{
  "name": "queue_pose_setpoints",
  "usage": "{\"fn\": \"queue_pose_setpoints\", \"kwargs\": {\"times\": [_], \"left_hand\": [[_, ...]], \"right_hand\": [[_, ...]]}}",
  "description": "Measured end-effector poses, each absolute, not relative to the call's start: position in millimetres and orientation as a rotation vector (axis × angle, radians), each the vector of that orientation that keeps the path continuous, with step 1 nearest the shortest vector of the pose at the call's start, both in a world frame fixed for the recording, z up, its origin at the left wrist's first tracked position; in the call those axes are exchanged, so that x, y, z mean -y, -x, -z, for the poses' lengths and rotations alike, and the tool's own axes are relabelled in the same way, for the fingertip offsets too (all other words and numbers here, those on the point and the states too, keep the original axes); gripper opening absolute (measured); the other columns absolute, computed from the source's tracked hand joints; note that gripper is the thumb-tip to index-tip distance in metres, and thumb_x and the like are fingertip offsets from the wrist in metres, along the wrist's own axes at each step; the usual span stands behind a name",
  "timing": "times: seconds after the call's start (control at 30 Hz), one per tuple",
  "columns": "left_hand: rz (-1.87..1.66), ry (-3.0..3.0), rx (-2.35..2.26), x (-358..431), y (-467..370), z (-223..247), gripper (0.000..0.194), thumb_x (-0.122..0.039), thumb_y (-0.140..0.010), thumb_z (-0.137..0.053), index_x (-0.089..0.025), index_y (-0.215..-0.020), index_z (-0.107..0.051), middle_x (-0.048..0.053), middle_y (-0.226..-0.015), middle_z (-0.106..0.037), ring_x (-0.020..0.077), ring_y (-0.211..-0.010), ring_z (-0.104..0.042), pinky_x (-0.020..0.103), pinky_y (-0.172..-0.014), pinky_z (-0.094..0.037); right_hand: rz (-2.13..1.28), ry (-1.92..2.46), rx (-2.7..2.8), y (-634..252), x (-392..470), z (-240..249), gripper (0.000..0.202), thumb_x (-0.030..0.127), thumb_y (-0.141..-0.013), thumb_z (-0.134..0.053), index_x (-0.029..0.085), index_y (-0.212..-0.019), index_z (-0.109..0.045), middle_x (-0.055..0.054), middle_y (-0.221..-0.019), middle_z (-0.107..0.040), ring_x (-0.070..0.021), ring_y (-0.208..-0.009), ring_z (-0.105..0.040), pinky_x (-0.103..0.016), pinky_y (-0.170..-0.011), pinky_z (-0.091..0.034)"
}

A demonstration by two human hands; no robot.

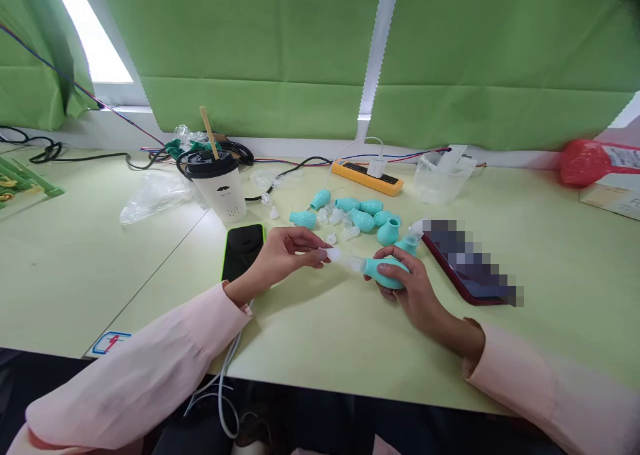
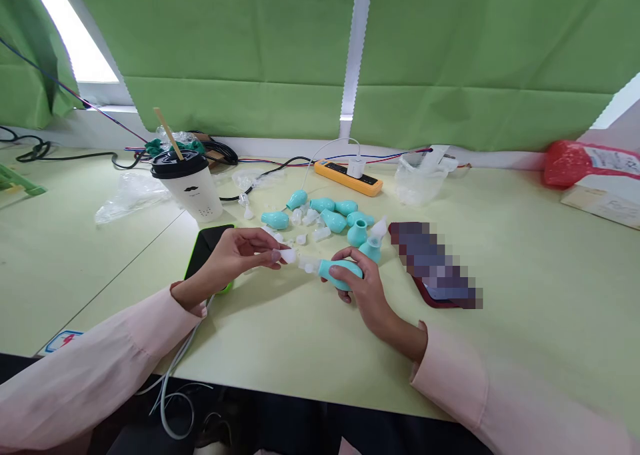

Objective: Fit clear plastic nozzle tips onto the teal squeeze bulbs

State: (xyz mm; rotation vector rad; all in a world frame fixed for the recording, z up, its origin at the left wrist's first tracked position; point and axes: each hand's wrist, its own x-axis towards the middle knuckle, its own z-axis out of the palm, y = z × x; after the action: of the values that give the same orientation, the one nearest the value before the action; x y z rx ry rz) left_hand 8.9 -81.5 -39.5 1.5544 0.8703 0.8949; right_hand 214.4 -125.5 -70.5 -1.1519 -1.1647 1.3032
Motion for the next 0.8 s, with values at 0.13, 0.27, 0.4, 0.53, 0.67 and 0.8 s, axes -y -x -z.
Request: {"fn": "queue_pose_setpoints", "kwargs": {"times": [0.13,0.27,0.4,0.53,0.67,0.8], "left_hand": [[-0.799,-1.343,-0.818,82.8,-11.3,42.2,0.024,-0.025,-0.058,-0.069,-0.009,-0.071,-0.055,0.009,-0.083,-0.066,0.0155,-0.068,-0.063,0.033,-0.071,-0.053],[-0.786,-1.232,-0.798,84.6,-12.3,44.7,0.023,-0.022,-0.058,-0.07,-0.01,-0.069,-0.055,0.008,-0.083,-0.066,0.0159,-0.071,-0.063,0.034,-0.075,-0.051],[-0.765,-1.158,-0.795,86.2,-13.3,43.1,0.021,-0.02,-0.058,-0.07,-0.009,-0.068,-0.055,0.006,-0.08,-0.066,0.0161,-0.072,-0.063,0.034,-0.076,-0.051],[-0.773,-1.163,-0.796,87.2,-14.3,42.0,0.022,-0.018,-0.056,-0.071,-0.009,-0.07,-0.056,0.006,-0.078,-0.066,0.0161,-0.07,-0.063,0.034,-0.075,-0.051],[-0.756,-1.192,-0.848,88.2,-15.3,45.7,0.031,-0.015,-0.052,-0.073,-0.01,-0.08,-0.061,0.004,-0.073,-0.068,0.0165,-0.071,-0.064,0.032,-0.077,-0.05],[-0.753,-1.192,-0.878,89.2,-15.3,48.5,0.027,-0.018,-0.054,-0.072,-0.011,-0.078,-0.064,0.004,-0.068,-0.068,0.0159,-0.068,-0.064,0.03,-0.076,-0.051]], "right_hand": [[-1.282,1.153,1.184,-213.8,128.1,69.5,0.017,0.03,-0.066,-0.055,0.021,-0.076,-0.045,0.003,-0.057,-0.054,-0.0058,-0.04,-0.032,-0.02,-0.037,-0.024],[-1.25,1.141,1.235,-212.9,129.4,68.9,0.018,0.032,-0.066,-0.058,0.021,-0.076,-0.047,0.003,-0.058,-0.053,-0.0057,-0.041,-0.031,-0.02,-0.037,-0.024],[-1.121,1.187,1.334,-213.1,129.4,69.6,0.021,0.032,-0.064,-0.063,0.02,-0.076,-0.051,0.003,-0.058,-0.049,-0.0053,-0.042,-0.032,-0.02,-0.038,-0.025],[-1.02,1.249,1.416,-213.5,129.9,69.2,0.022,0.034,-0.063,-0.064,0.019,-0.077,-0.056,0.002,-0.059,-0.049,-0.0064,-0.044,-0.035,-0.021,-0.038,-0.026],[-0.95,1.303,1.473,-211.8,131.3,65.8,0.023,0.036,-0.061,-0.065,0.019,-0.076,-0.059,-0.001,-0.064,-0.054,-0.01,-0.05,-0.044,-0.023,-0.041,-0.031],[-0.873,1.316,1.535,-209.8,132.5,61.9,0.021,0.035,-0.06,-0.065,0.018,-0.072,-0.06,-0.002,-0.069,-0.059,-0.0141,-0.06,-0.052,-0.025,-0.052,-0.04]]}}
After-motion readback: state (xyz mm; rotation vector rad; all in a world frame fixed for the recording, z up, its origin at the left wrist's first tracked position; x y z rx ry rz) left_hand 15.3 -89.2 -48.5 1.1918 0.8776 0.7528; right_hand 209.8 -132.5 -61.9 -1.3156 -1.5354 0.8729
